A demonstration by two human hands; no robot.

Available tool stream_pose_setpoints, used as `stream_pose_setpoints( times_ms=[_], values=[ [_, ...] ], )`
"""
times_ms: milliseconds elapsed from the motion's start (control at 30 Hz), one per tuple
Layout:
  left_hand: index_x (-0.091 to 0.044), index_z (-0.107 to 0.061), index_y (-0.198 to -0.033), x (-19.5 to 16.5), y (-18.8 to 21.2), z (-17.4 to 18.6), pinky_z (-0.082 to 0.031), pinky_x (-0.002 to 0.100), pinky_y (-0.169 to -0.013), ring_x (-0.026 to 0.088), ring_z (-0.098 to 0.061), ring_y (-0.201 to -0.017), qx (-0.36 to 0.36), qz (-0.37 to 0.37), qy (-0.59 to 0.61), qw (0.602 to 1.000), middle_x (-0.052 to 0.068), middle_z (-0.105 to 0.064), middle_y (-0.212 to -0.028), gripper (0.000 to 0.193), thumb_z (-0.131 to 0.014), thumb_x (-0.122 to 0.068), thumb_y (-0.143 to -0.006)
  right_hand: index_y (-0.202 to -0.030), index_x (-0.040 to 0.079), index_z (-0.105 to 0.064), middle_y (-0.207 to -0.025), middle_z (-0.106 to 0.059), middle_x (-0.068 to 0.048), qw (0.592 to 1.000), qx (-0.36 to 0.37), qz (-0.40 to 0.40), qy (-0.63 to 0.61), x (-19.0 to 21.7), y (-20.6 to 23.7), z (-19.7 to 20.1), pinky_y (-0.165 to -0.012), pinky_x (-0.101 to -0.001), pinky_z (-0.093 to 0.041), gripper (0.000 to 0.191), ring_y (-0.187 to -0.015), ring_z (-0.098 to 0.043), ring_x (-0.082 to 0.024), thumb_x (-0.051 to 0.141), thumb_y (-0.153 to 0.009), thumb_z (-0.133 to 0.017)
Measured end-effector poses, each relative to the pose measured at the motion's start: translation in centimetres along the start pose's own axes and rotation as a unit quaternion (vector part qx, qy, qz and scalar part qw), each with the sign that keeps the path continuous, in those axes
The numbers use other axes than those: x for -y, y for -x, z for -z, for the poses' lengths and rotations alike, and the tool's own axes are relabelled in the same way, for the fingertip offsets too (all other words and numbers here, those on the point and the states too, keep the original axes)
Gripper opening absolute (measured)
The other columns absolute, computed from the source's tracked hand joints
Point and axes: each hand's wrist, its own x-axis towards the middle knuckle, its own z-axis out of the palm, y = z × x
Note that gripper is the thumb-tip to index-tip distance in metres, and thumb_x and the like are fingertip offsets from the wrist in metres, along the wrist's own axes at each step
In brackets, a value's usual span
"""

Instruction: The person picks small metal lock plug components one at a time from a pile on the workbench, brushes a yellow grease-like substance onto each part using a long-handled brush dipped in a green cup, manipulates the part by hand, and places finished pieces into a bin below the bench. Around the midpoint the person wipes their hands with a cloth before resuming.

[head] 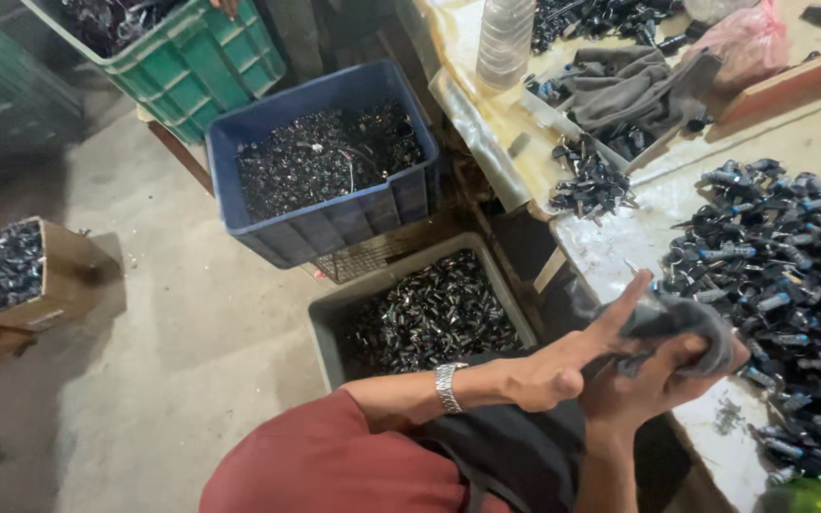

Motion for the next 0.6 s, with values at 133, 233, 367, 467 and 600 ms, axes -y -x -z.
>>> stream_pose_setpoints(
  times_ms=[133,233,367,467,600],
  values=[
    [-0.004,0.009,-0.17,0.0,1.2,1.0,-0.022,0.041,-0.134,0.034,-0.038,-0.154,0.003,0.0,0.025,1.0,0.02,-0.023,-0.17,0.127,-0.026,-0.094,-0.088,-0.128,0.002,-0.045,-0.122,-0.048,-0.007,0.999,0.019,-0.031,-0.009,0.0,-1.4,-0.4,-0.101,-0.0322,-0.043,0.047,-0.109,-0.049,-0.017,0.048,-0.122,-0.051],
    [0.003,-0.008,-0.166,1.4,2.5,1.6,-0.023,0.044,-0.136,0.033,-0.042,-0.151,-0.026,0.018,0.135,0.99,0.02,-0.021,-0.171,0.119,-0.026,-0.09,-0.093,-0.142,0.002,-0.043,-0.132,-0.052,-0.011,0.98,0.011,-0.102,-0.173,0.7,-3.3,-0.8,-0.111,-0.0413,-0.046,0.06,-0.122,-0.053,-0.023,0.053,-0.114,-0.057],
    [0.011,-0.028,-0.163,4.5,2.9,1.6,-0.027,0.043,-0.133,0.028,-0.042,-0.153,-0.103,0.053,0.275,0.954,0.023,-0.041,-0.164,0.113,-0.018,-0.085,-0.104,-0.159,0.01,-0.037,-0.155,-0.04,-0.011,0.97,0.168,-0.03,-0.173,3.5,-3.1,-0.3,-0.124,-0.0429,-0.036,0.077,-0.146,-0.041,-0.024,0.069,-0.11,-0.043],
    [0.0,-0.034,-0.161,6.6,3.0,-0.1,-0.033,0.043,-0.127,0.025,-0.045,-0.147,-0.142,0.1,0.301,0.938,0.014,-0.046,-0.158,0.101,-0.022,-0.079,-0.1,-0.152,0.014,-0.052,-0.156,-0.032,-0.021,0.962,0.192,0.156,0.115,4.7,-1.9,-0.6,-0.124,-0.0496,-0.032,0.061,-0.15,-0.031,-0.032,0.061,-0.114,-0.038],
    [-0.014,-0.045,-0.153,8.8,4.1,-1.5,-0.045,0.038,-0.109,0.019,-0.051,-0.13,-0.139,0.185,0.344,0.91,0.005,-0.053,-0.14,0.084,-0.024,-0.075,-0.098,-0.122,0.0,-0.073,-0.13,-0.052,-0.026,0.928,0.19,0.211,0.24,4.4,-1.8,-0.3,-0.108,-0.0534,-0.045,0.056,-0.126,-0.051,-0.039,0.05,-0.114,-0.049]
  ],
)
